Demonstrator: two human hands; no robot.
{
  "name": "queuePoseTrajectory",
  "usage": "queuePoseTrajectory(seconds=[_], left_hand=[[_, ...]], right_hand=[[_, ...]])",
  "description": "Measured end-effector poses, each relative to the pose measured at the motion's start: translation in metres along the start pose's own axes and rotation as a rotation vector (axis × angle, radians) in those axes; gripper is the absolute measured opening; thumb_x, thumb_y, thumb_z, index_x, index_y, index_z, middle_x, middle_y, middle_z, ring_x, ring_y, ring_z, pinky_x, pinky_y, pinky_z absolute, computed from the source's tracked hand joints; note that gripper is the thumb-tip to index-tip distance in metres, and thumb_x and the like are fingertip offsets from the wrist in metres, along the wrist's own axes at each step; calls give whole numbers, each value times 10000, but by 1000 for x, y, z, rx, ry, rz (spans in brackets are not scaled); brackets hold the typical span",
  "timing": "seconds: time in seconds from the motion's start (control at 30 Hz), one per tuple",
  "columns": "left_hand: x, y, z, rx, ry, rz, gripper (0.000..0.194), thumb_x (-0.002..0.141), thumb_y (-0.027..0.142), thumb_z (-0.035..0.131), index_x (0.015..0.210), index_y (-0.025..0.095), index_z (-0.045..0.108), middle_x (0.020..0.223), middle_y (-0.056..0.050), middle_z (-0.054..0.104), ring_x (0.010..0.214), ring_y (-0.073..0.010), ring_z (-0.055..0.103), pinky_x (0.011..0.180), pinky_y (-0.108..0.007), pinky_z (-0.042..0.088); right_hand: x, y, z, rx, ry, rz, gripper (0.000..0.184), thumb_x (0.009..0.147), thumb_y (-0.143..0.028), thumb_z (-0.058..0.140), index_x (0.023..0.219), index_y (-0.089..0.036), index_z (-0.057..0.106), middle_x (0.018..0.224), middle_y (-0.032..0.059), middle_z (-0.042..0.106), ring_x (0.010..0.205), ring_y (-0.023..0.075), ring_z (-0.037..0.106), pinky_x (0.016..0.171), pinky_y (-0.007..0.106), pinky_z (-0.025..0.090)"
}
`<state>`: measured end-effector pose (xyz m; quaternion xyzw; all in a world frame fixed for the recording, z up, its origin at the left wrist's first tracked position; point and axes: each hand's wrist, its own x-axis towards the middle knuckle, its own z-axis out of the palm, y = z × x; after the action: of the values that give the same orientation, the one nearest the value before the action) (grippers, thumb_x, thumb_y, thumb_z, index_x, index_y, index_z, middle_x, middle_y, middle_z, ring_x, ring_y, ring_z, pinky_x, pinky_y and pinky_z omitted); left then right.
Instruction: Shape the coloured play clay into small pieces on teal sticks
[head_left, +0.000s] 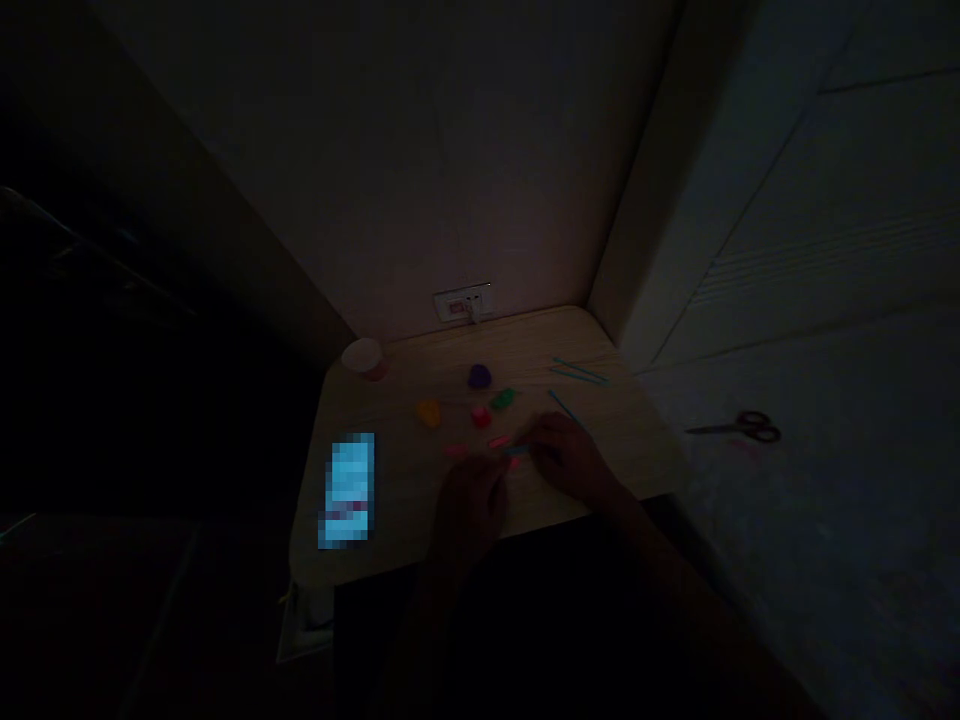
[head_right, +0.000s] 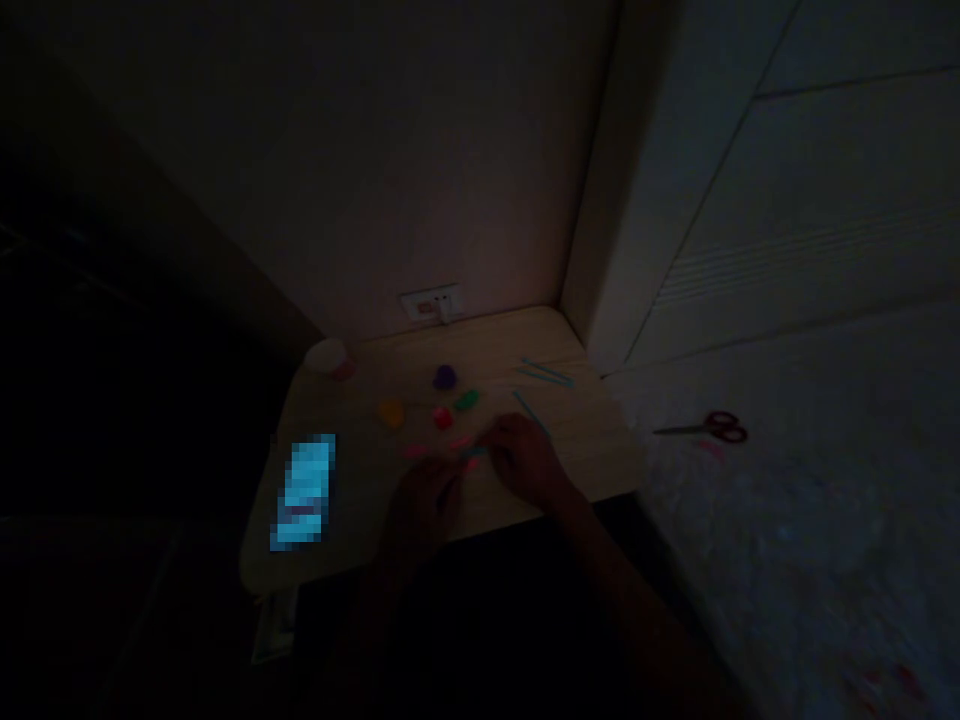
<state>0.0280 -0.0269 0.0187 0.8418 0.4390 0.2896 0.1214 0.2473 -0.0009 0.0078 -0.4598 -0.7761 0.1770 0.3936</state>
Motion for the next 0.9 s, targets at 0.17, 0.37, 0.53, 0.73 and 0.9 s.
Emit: queuePoseTrajectory(seconds=[0.17,0.37,0.53,0.73,0.9], left_hand=[[-4,2,-2,17,-48,36,352,998,160,510,1308,205,671,1129,-96,767,1014,-244,708,942,-439,592],[-3,6,-1,37,-71,26,359,964,147,554,1281,231,699,1127,-85,762,1027,-247,702,955,-439,588],[-2,7,-2,38,-83,21,357,963,148,565,1287,221,697,1131,-88,765,1015,-259,705,936,-453,596],[-5,4,0,45,-18,-28,347,949,115,565,1242,210,723,1087,-83,774,989,-239,717,913,-407,602],[0,3,-4,27,-49,-65,313,942,119,585,1185,226,752,1015,-68,774,940,-235,711,866,-397,600]], right_hand=[[0,1,1,-2,-13,12,268,913,-93,570,1011,-218,785,942,81,673,937,243,628,858,398,518],[0,1,1,7,0,4,272,913,-92,575,1028,-221,785,955,83,683,950,243,633,869,399,518],[-1,2,0,6,1,1,274,902,-90,582,1026,-221,789,941,79,679,942,240,629,868,398,521],[-1,4,2,11,-1,6,282,919,-94,575,1021,-234,798,936,77,680,944,236,628,864,390,517],[0,4,1,-29,-2,-45,310,903,-73,591,1038,-250,806,919,69,675,918,240,605,836,391,492]])
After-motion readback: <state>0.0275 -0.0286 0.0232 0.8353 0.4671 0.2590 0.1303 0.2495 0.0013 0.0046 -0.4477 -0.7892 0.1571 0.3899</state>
